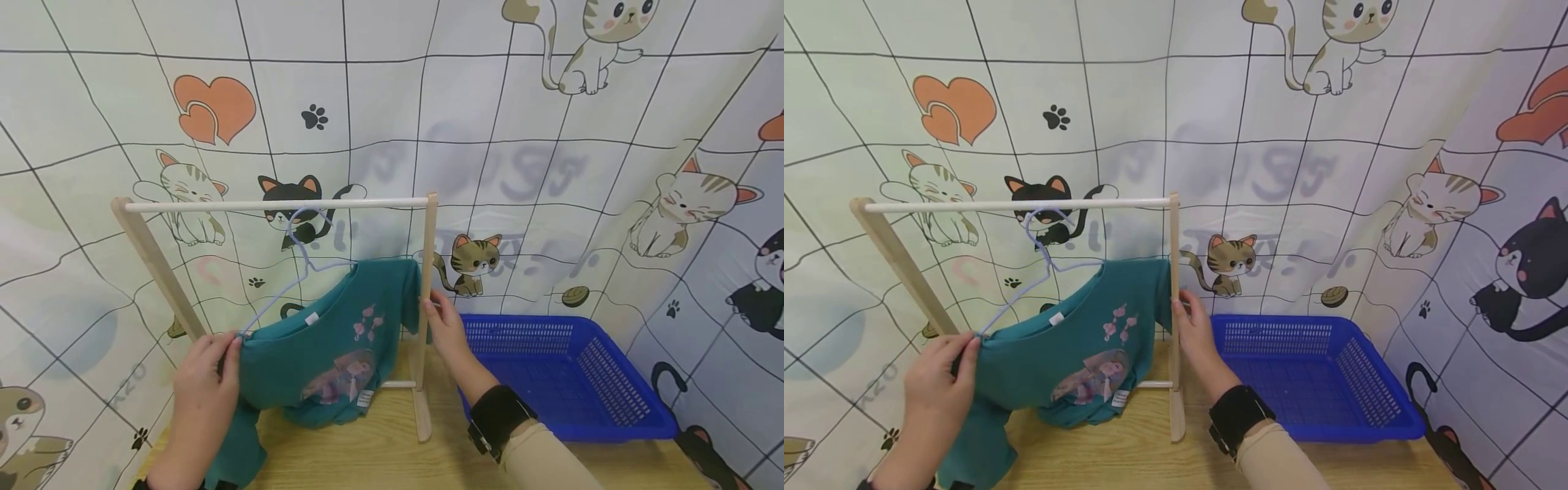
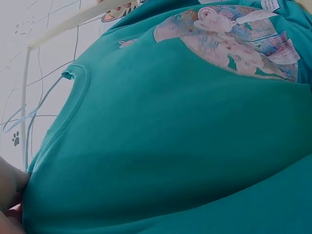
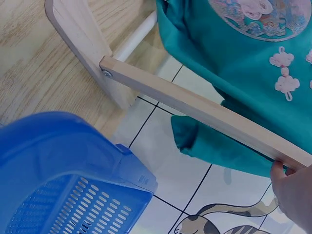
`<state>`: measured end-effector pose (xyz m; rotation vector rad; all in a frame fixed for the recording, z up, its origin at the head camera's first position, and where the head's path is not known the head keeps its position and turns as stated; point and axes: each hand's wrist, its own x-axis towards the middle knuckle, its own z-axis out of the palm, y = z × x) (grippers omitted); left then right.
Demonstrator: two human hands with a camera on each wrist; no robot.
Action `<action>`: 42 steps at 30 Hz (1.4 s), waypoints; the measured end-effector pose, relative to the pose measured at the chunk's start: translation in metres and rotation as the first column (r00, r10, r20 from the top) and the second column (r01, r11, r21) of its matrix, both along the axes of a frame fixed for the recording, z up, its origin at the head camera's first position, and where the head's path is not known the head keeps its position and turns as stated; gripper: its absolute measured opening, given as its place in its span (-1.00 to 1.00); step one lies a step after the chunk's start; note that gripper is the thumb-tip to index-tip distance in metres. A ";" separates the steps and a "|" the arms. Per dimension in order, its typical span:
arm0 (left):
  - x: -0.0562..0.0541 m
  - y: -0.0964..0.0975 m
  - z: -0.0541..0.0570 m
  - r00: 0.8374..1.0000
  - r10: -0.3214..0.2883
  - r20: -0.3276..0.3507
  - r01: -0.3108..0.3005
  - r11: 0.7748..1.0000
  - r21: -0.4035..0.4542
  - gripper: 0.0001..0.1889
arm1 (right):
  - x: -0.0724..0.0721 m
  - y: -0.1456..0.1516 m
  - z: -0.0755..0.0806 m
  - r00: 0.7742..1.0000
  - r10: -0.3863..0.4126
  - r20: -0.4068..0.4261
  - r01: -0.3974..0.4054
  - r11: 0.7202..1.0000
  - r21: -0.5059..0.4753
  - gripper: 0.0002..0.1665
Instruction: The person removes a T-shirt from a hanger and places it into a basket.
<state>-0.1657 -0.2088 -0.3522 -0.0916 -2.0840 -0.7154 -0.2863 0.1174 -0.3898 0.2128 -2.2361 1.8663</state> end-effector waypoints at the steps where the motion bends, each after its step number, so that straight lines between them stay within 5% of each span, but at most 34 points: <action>1: 0.000 0.000 -0.001 1.000 -0.003 0.006 0.003 1.000 0.000 -0.86 | 0.000 0.000 0.000 1.000 -0.007 -0.001 0.007 1.000 -0.002 -0.42; 13: 0.001 -0.006 -0.012 1.000 0.010 0.017 -0.010 1.000 -0.009 -0.90 | 0.017 0.010 0.006 0.993 -0.110 -0.041 0.104 0.986 -0.127 -0.53; 23: 0.007 -0.020 -0.021 0.997 0.029 0.067 -0.029 1.000 0.005 -0.86 | 0.047 0.024 -0.001 0.997 -0.065 -0.040 0.057 0.982 -0.183 -0.57; 36: 0.021 -0.041 -0.022 0.990 -0.043 -0.134 0.053 0.996 0.074 -0.87 | 0.073 0.032 0.005 0.990 -0.073 -0.118 0.040 0.965 -0.260 -0.63; 42: 0.019 -0.037 -0.021 0.939 -0.173 -0.297 0.190 0.981 0.030 -0.78 | 0.085 0.036 0.016 0.968 -0.119 -0.221 0.042 0.945 -0.324 -0.64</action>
